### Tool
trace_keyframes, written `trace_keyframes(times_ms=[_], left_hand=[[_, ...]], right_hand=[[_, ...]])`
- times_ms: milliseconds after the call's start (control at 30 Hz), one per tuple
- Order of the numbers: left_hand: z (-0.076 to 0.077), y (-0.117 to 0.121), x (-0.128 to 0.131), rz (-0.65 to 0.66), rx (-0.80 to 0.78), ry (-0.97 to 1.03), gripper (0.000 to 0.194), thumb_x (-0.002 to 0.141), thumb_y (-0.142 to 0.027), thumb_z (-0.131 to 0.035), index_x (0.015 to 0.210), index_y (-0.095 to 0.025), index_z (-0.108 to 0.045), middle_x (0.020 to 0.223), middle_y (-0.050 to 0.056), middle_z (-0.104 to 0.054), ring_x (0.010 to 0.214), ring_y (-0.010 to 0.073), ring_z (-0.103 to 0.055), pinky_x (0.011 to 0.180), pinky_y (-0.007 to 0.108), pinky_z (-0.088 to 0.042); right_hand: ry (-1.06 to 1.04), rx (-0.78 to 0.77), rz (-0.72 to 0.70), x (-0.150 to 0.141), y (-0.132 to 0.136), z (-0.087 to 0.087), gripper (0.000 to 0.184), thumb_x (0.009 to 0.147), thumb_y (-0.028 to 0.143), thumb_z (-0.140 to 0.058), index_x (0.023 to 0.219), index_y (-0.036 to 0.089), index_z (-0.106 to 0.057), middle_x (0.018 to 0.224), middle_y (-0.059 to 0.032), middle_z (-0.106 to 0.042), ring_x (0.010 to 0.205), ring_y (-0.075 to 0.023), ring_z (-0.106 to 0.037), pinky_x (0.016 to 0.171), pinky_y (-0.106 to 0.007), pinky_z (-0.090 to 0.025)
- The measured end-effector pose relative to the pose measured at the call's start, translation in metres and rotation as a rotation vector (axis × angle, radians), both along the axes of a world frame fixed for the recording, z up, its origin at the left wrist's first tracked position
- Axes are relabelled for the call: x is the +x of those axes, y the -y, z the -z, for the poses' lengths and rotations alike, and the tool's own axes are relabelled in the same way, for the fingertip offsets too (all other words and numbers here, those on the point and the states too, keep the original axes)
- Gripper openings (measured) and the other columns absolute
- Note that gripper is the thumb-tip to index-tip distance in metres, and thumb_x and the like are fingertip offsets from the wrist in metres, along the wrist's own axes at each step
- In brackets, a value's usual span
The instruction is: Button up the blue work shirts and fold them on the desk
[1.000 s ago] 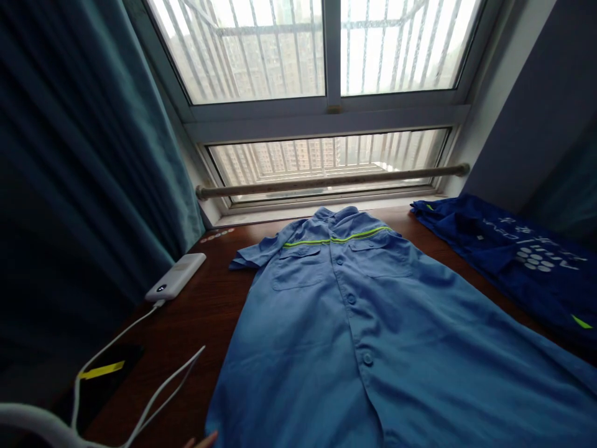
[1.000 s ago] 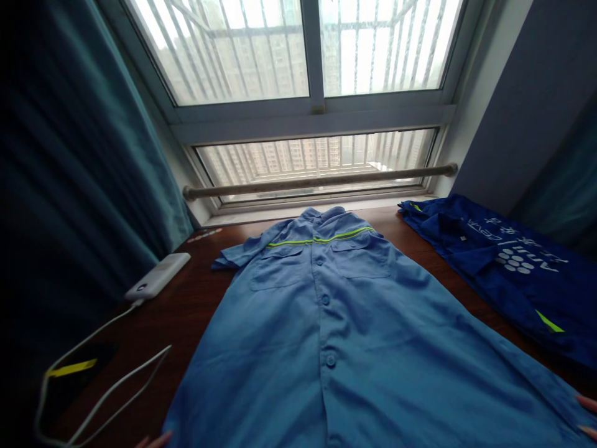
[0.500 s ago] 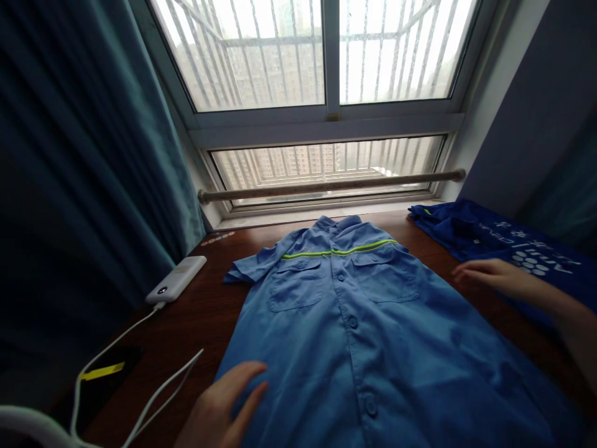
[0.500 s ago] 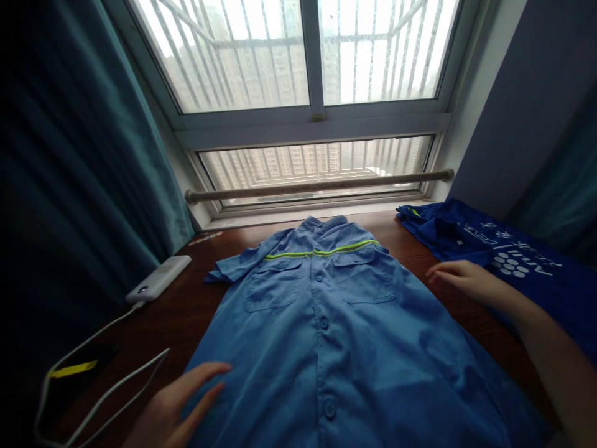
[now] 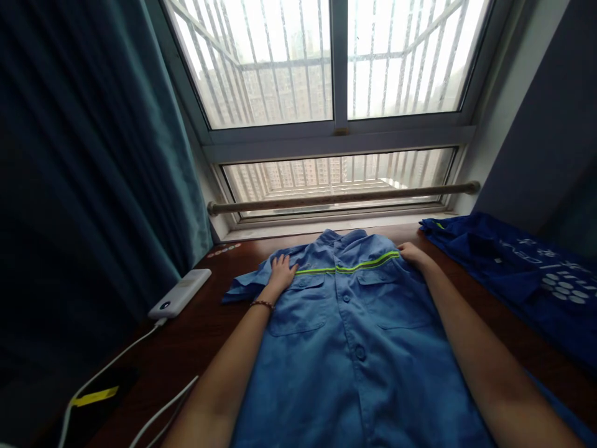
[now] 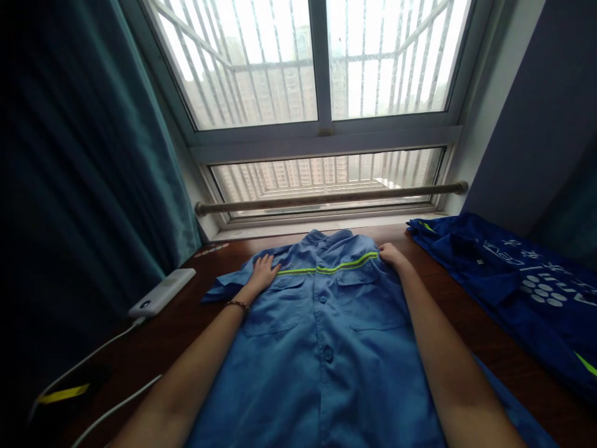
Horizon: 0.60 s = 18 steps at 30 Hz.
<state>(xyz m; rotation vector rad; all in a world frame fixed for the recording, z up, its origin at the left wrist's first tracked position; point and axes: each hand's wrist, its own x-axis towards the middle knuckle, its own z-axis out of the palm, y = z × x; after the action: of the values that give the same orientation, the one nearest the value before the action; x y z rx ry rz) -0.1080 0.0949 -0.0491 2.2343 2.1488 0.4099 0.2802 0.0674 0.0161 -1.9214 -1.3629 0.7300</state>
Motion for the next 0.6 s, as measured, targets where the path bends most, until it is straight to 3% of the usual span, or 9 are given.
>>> trace_keyframes(times_ms=[133, 233, 300, 400, 500, 600], left_hand=[[0.009, -0.015, -0.041, -0.177, -0.044, 0.032, 0.058, 0.084, -0.052, -0.026, 0.128, -0.018, -0.04, 0.138, 0.013, -0.03, 0.127, 0.0357, -0.021, 0.097, 0.054, -0.024], [0.011, -0.019, -0.058, -0.279, -0.086, 0.064, 0.055, 0.082, -0.057, -0.024, 0.128, -0.03, -0.039, 0.141, 0.005, -0.027, 0.127, 0.037, -0.019, 0.093, 0.057, -0.027], [0.01, -0.018, -0.063, -0.296, -0.074, 0.06, 0.054, 0.082, -0.056, -0.026, 0.127, -0.03, -0.04, 0.141, 0.006, -0.027, 0.127, 0.0374, -0.018, 0.092, 0.058, -0.028], [0.006, -0.011, -0.059, -0.27, 0.086, -0.013, 0.049, 0.083, -0.044, -0.033, 0.122, -0.017, -0.047, 0.136, 0.014, -0.032, 0.128, 0.035, -0.019, 0.096, 0.051, -0.028], [0.0, -0.003, -0.041, -0.146, 0.28, -0.126, 0.039, 0.082, -0.027, -0.037, 0.112, -0.008, -0.053, 0.132, 0.018, -0.037, 0.128, 0.0305, -0.021, 0.103, 0.045, -0.02], [-0.002, 0.003, -0.015, -0.043, 0.259, -0.143, 0.038, 0.083, -0.03, -0.037, 0.111, -0.01, -0.054, 0.13, 0.016, -0.04, 0.126, 0.0299, -0.025, 0.103, 0.046, -0.018]], right_hand=[[0.275, 0.329, 0.5, 0.066, -0.011, -0.003, 0.037, 0.08, 0.027, -0.04, 0.108, 0.004, -0.05, 0.108, -0.0211, -0.054, 0.104, -0.0279, -0.047, 0.085, -0.036, -0.035], [0.386, 0.407, 0.706, 0.105, -0.015, 0.018, 0.033, 0.082, 0.024, -0.038, 0.109, 0.007, -0.048, 0.111, -0.0187, -0.052, 0.106, -0.0242, -0.045, 0.09, -0.033, -0.031], [0.347, 0.296, 0.696, 0.117, -0.018, 0.039, 0.033, 0.08, 0.023, -0.043, 0.107, 0.004, -0.048, 0.105, -0.0215, -0.054, 0.099, -0.0268, -0.05, 0.084, -0.035, -0.036], [0.301, 0.16, 0.657, 0.119, -0.022, 0.06, 0.051, 0.071, 0.03, -0.058, 0.108, -0.004, -0.046, 0.096, -0.0283, -0.055, 0.09, -0.0338, -0.053, 0.073, -0.039, -0.041], [0.455, 0.122, 0.614, 0.102, -0.026, 0.056, 0.065, 0.068, 0.039, -0.061, 0.114, -0.003, -0.043, 0.107, -0.0304, -0.049, 0.101, -0.04, -0.046, 0.078, -0.046, -0.038], [0.617, 0.111, 0.419, 0.059, -0.029, 0.043, 0.056, 0.076, 0.043, -0.051, 0.117, 0.006, -0.043, 0.116, -0.0246, -0.043, 0.111, -0.04, -0.037, 0.084, -0.05, -0.034]])
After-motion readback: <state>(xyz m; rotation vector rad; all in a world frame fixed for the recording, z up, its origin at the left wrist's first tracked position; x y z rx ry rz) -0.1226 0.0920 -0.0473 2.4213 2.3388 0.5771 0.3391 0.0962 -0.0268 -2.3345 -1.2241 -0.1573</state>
